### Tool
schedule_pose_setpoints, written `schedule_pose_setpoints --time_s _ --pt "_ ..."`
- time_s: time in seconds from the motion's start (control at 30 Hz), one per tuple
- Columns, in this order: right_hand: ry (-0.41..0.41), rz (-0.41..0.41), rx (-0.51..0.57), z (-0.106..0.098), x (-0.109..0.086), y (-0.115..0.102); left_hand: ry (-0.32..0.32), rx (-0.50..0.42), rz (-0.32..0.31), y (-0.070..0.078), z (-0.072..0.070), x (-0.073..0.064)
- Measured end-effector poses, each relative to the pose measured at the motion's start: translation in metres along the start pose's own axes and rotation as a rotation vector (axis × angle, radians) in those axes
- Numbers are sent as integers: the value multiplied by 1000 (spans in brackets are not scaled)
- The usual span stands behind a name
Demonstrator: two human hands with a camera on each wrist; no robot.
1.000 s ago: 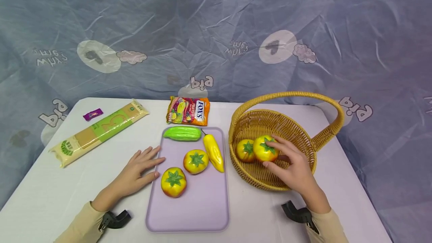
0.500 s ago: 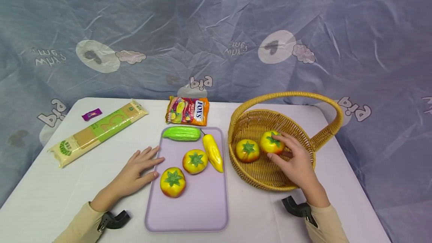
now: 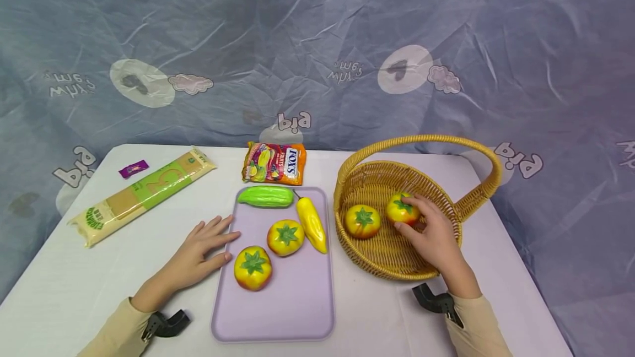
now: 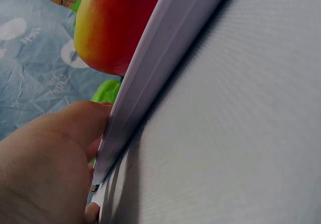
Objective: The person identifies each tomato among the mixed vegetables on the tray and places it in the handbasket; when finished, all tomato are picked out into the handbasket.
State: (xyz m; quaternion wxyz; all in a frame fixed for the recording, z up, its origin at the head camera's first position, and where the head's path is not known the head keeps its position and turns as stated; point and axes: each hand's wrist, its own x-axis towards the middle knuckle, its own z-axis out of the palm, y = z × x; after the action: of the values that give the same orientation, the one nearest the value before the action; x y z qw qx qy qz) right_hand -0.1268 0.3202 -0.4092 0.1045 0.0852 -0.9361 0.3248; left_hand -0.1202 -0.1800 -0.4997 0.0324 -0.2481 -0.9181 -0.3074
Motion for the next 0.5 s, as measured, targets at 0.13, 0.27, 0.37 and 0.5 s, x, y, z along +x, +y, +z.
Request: schedule_pose_setpoints --time_s 0.13,0.27,0.37,0.5 --pt "-11 -8 -15 0 -1 2 0 3 5 -1 1 1" --pt "-10 -21 -26 1 -1 4 2 6 8 -1 2 1" --pt "-14 -25 -39 2 -1 5 2 6 8 -2 2 1" --pt "-27 -26 -68 2 0 4 5 7 9 -2 2 0"
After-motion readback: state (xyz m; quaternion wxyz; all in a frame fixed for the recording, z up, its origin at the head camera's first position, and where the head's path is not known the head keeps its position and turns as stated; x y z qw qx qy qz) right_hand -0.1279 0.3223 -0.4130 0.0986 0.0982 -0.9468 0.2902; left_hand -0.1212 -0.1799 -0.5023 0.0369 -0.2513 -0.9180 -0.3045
